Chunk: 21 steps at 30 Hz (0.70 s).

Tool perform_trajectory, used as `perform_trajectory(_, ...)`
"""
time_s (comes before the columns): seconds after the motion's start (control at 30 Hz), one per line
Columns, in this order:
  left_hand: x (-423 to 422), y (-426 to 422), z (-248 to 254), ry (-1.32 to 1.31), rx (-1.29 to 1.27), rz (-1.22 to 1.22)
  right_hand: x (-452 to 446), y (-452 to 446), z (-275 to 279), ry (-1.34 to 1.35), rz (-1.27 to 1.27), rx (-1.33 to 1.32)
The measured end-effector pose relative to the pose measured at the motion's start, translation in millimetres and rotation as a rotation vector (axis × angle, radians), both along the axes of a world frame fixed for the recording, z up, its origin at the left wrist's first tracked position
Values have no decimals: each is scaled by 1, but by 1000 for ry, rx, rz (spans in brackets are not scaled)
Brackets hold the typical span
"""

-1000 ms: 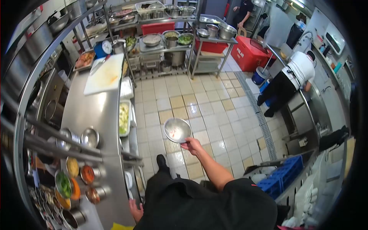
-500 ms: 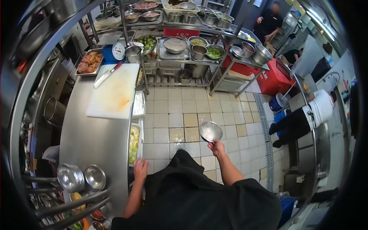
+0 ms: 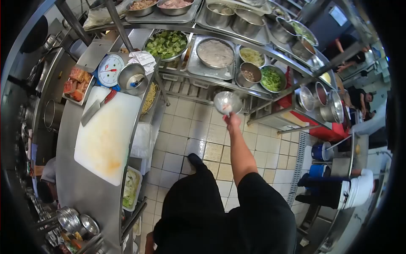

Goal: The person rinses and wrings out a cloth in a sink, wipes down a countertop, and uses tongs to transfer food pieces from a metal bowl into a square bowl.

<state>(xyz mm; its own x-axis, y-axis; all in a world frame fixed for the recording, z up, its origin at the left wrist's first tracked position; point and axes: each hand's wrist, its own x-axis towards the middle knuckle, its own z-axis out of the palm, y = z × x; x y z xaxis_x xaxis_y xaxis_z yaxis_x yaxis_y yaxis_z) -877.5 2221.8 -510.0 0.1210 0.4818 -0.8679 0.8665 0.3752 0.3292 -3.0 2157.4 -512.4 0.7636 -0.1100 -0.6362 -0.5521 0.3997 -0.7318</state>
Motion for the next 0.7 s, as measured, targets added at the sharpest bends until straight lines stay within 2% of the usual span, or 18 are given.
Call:
perform_trajectory(0.03, 6, -6, 10, -39, 113, -373, 26, 12, -2, -22, 4, -26)
perform_trajectory(0.07, 11, -12, 17, 16, 69, -354, 51, 21, -2, -56, 12, 7)
perform_trajectory(0.13, 35, -15, 38, 116, -22, -305, 95, 39, -7, -73, 38, -111)
perform_trajectory(0.23, 101, -6, 86, 124, -50, -45, 144, 65, 7, -66, 56, -167)
perform_trajectory(0.3, 138, -4, 113, 108, -34, 31, 177, 77, 8, -77, 57, -68)
perform_trajectory(0.33, 151, -4, 122, 99, -26, 67, 199, 82, -4, -194, 74, -22)
perform_trajectory(0.37, 161, -4, 124, 102, -26, 196, 216, 83, -18, -312, 89, 25)
perform_trajectory(0.43, 161, -14, 110, 46, 24, 329, 215, 82, 5, -343, 254, 8)
perform_trajectory(0.47, 157, -19, 100, 26, 39, 274, 200, 78, 12, -358, 273, 65)
perform_trajectory(0.5, 145, -32, 89, 19, 69, 268, 178, 78, 19, -281, 393, -94)
perform_trajectory(0.53, 130, -45, 68, 83, 82, 129, 160, 61, -12, -275, 507, 59)
perform_trajectory(0.57, 131, -50, 74, 9, 202, -217, 118, 58, -14, -305, 633, 188)
perform_trajectory(0.6, 125, -69, 57, 79, 271, -95, 85, 57, -47, -216, 634, 252)
perform_trajectory(0.63, 139, -80, 76, 72, 338, 38, 53, 46, -97, -125, 805, 183)
perform_trajectory(0.67, 138, -93, 82, 22, 300, 163, 19, 37, -141, -48, 991, 117)
perform_trajectory(0.7, 131, -112, 78, 31, 317, 174, -57, 32, -124, 51, 1099, 218)
